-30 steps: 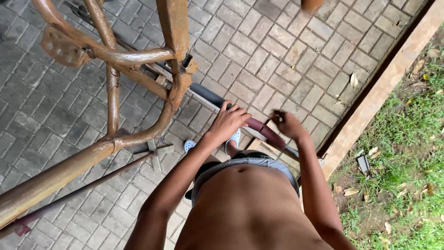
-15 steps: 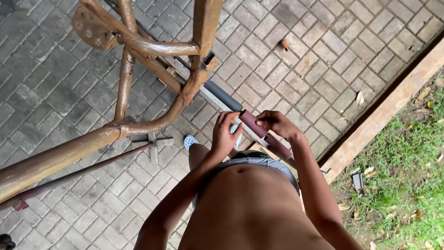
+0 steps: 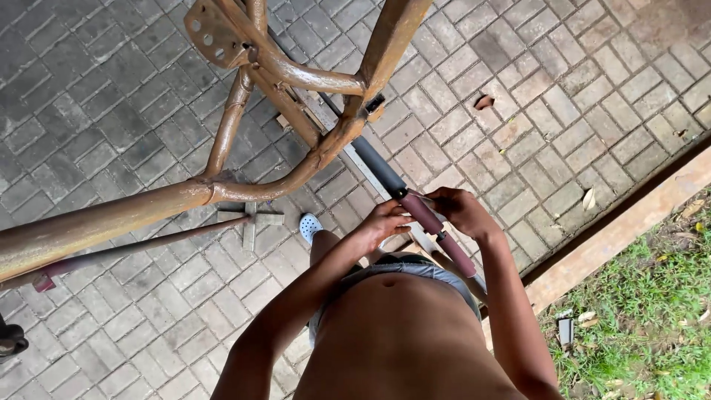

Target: The person uses a piece of sandpaper to smooth the surface of a rusty metal frame. They rub the sandpaper back and forth along the curved bars and joints of the structure, focusing on removing rust and smoothing the metal.

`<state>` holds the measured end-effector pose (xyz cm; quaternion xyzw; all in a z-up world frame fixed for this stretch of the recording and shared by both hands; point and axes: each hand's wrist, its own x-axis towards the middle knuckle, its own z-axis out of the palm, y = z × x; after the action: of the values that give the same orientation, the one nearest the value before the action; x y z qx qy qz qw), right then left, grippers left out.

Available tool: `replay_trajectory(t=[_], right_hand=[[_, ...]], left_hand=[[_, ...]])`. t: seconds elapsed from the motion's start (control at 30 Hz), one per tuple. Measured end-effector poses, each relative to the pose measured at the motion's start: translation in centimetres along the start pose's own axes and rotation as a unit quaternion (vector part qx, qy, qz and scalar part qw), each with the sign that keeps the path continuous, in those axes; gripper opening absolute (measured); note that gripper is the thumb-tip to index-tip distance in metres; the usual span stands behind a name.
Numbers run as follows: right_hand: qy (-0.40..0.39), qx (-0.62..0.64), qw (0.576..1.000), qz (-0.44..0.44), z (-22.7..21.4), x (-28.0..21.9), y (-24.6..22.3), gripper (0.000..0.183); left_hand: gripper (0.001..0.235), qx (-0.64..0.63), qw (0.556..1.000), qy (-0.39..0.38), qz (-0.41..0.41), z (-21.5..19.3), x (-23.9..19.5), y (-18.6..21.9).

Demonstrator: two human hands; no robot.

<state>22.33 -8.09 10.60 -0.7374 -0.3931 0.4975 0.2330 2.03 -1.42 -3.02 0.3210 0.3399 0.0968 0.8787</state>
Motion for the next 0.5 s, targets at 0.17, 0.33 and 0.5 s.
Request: replay_trajectory(t=[0.17,0.33,0.5], right_hand=[[0.048,-0.013,0.999,0.008,-0.7,-2.1,0.4,0.024],[0.080,-0.021,0.997,-0.008,-1.8,-5.1,-2.0,0.022],[0.131,-0.149,0.978,-0.063,-2.0,-6.8,-4.7,0.019]], left_hand=[[0.062,0.005,0.999,0.017,-0.030,0.9,-2.3,2.4],[0.067,0.016,0.999,0.030,-0.041,2.1,-2.9,4.1],[0.090,0.047,0.997,0.030,-0.053,2.9,-4.2,2.8]])
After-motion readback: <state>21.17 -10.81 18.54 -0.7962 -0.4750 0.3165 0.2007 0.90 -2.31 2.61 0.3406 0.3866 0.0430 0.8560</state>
